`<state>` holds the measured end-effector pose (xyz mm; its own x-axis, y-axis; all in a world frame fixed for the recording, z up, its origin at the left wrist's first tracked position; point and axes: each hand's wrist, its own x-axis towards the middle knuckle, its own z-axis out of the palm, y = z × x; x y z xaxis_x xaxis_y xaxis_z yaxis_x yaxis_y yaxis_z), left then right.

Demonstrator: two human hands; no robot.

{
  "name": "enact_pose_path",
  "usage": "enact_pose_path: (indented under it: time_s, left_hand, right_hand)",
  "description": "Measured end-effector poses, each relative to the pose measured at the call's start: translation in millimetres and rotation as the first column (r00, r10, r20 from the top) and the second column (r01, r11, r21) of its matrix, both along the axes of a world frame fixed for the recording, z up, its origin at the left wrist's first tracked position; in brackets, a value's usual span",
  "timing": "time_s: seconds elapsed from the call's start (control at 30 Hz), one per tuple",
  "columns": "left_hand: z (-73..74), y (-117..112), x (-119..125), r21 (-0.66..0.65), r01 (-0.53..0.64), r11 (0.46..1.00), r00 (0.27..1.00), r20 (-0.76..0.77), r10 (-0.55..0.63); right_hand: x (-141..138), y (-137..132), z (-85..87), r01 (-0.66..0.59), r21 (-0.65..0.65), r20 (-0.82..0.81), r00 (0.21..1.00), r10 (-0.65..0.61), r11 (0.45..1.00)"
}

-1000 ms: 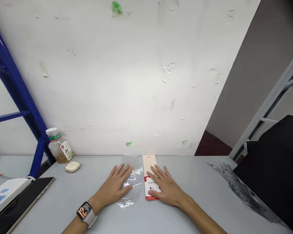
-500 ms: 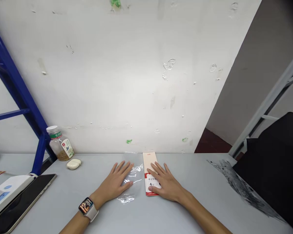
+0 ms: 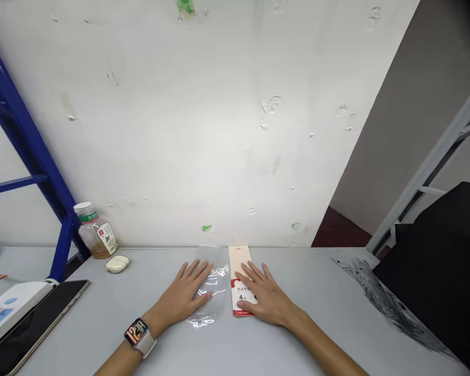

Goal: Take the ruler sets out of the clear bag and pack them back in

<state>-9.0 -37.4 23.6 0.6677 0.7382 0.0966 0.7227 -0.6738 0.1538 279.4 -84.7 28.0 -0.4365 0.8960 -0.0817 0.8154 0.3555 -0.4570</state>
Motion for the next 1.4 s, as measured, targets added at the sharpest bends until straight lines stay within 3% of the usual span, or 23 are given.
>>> enact_pose_path:
  time_s: [1.1,1.27,1.4]
  left_hand:
    - [-6.2,2.9,-3.5,0.028,0.012,1.0,1.0,0.024,-0.013]
    - [-0.2,1.0,-2.5,0.028,-0.074,0.997,0.994,0.086,0.072]
    - [6.8,-3.3,2.5,0.09,-0.113,0.989,0.984,0.147,0.099]
  right_hand:
    - [-0.1,-0.2,1.8,0.001,-0.001,-0.023,1.0,-0.001,1.0]
    - [7.5,-2.0,9.1,0.046,-0.001,-0.09,0.995,-0.046,0.999]
    - [15.5,-3.1,12.3,0.163,-0.005,-0.072,0.984,-0.163,0.987]
